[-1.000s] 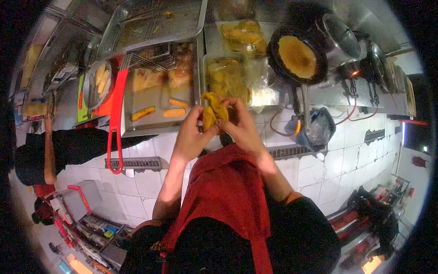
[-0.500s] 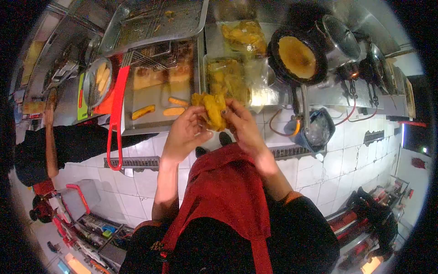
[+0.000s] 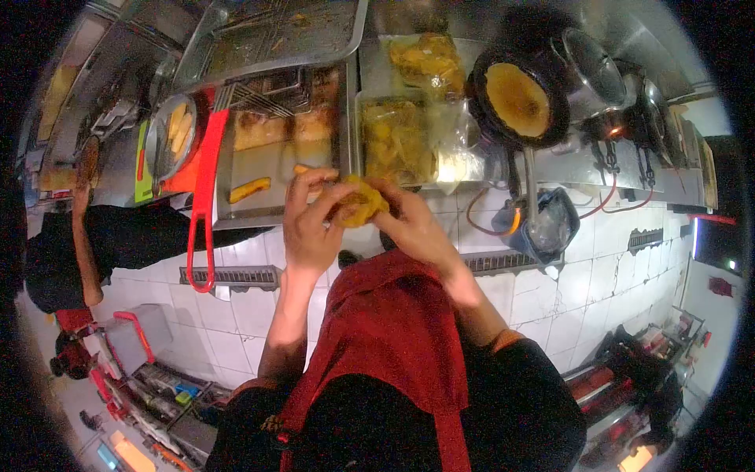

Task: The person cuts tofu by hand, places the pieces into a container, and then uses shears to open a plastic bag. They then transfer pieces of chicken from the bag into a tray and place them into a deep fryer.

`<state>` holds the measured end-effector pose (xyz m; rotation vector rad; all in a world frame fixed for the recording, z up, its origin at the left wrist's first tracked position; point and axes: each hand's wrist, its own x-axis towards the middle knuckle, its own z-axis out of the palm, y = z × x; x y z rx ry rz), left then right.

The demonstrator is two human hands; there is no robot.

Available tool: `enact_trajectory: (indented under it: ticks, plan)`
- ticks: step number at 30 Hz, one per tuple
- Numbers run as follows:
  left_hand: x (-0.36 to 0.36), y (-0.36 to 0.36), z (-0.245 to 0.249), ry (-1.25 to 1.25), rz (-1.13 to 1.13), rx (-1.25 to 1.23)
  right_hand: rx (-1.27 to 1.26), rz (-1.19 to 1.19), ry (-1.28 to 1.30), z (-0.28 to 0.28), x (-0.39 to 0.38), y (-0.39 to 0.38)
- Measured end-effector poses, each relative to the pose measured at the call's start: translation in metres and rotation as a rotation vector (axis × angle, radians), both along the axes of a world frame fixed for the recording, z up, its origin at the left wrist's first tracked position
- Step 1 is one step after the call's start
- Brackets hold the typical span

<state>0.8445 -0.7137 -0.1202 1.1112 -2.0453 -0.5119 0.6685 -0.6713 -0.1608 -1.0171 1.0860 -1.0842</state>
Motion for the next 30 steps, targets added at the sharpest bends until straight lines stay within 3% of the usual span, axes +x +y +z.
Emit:
enact_trajectory:
  ticks: [1,3,5,6,8,9,11,12,14,17,18,22,24,25,26,27,28,30]
  plan:
    - [-0.001,-0.004,-0.001,0.025,-0.022,-0.036,0.003,0.024,0.127,-0.005,-0.001,0.001]
    - [0.001,-0.009,-0.003,0.048,-0.044,-0.070,-0.011,0.030,0.142,-0.011,0.002,0.001]
    - [0.007,-0.011,-0.008,0.041,-0.140,0.358,-0.024,0.037,0.156,-0.015,0.003,0.002]
    - [0.009,-0.010,-0.013,0.040,-0.137,0.359,0.022,0.057,0.136,-0.016,0.004,0.003]
    - [0.013,-0.009,-0.029,0.266,0.020,0.673,0.068,0.077,0.112,-0.016,0.007,0.003]
    - [0.014,-0.007,-0.038,0.264,0.021,0.676,0.082,0.050,0.049,-0.015,0.007,0.002]
    - [0.015,-0.003,-0.052,0.830,0.090,0.949,0.096,0.019,-0.013,-0.014,0.007,0.001]
    - [0.016,-0.001,-0.056,0.830,0.090,0.952,0.083,0.028,-0.031,-0.014,0.007,0.000]
    - [0.020,0.005,-0.059,0.406,0.036,0.837,0.069,0.039,-0.049,-0.016,0.007,-0.003]
    - [0.011,0.017,-0.053,0.431,-0.025,0.753,0.099,0.036,-0.032,-0.018,0.009,-0.006]
    - [0.010,0.014,-0.058,0.312,0.003,0.616,0.112,0.036,0.000,-0.014,0.009,-0.007]
    - [0.018,0.011,-0.056,0.264,0.031,0.706,0.166,0.137,0.072,-0.005,0.012,-0.011]
    - [0.021,0.009,-0.061,0.586,0.072,0.934,0.186,0.194,0.145,0.015,0.015,-0.015]
    - [0.022,0.009,-0.060,0.588,0.078,0.932,0.206,0.245,0.220,0.022,0.016,-0.016]
    - [0.023,0.009,-0.058,0.804,0.080,1.050,0.203,0.252,0.220,0.020,0.018,-0.017]
    - [0.025,0.008,-0.057,1.024,0.081,1.162,0.072,0.275,0.280,0.018,0.020,-0.019]
    - [0.029,0.010,-0.066,1.027,0.088,1.156,-0.060,0.298,0.338,0.015,0.022,-0.020]
    - [0.041,0.011,-0.086,1.371,0.078,1.380,-0.073,0.327,0.368,0.014,0.029,-0.022]
